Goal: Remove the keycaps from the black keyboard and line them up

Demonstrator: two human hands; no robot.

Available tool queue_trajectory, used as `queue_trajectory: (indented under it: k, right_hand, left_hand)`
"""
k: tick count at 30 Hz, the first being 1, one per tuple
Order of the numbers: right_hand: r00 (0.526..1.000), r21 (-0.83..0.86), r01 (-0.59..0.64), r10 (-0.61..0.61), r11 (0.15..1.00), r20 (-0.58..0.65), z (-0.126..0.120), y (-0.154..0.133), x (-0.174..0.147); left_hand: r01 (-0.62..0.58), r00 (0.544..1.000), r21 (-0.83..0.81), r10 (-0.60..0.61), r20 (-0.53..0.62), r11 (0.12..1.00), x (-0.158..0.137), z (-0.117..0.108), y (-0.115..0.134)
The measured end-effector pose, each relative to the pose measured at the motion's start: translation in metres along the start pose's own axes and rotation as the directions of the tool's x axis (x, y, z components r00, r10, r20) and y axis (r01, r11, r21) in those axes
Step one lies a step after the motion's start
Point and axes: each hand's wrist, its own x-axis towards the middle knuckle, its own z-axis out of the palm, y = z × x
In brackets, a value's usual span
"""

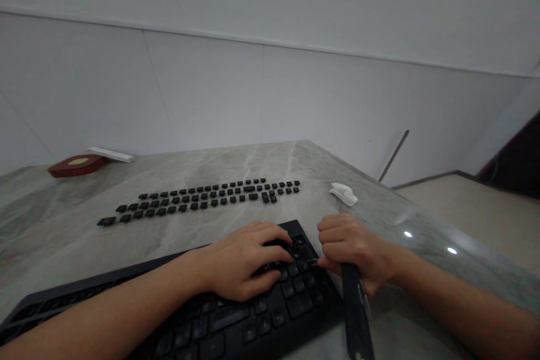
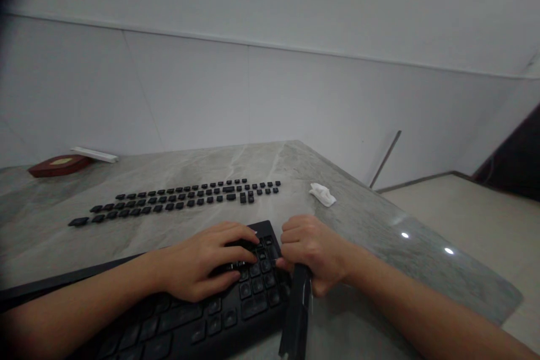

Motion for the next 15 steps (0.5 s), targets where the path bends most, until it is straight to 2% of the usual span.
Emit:
queue_trajectory:
  k: [3, 10, 15]
  right_hand:
    - [0.999, 0.034, 0.016, -0.015, 0.999, -0.033, -0.0041, -0.0016, 0.0023]
    - [0.997, 0.048, 0.008, -0.011, 0.999, 0.071, -0.0008, -0.0001, 0.0000]
    - [0.994, -0.069, 0.034, -0.026, 0.997, 0.104, 0.0005, -0.0017, 0.0002]
  left_hand:
    - [0.001, 1.000, 0.001, -0.001, 0.003, 1.000, 0.0001, 0.0002, -0.0002]
    - [0.010, 1.000, 0.002, -0.010, 0.008, 1.000, -0.0006, 0.0003, -0.0006]
    - [0.000, 1.000, -0.002, 0.000, -0.003, 1.000, -0.0013, 0.0018, -0.0007]
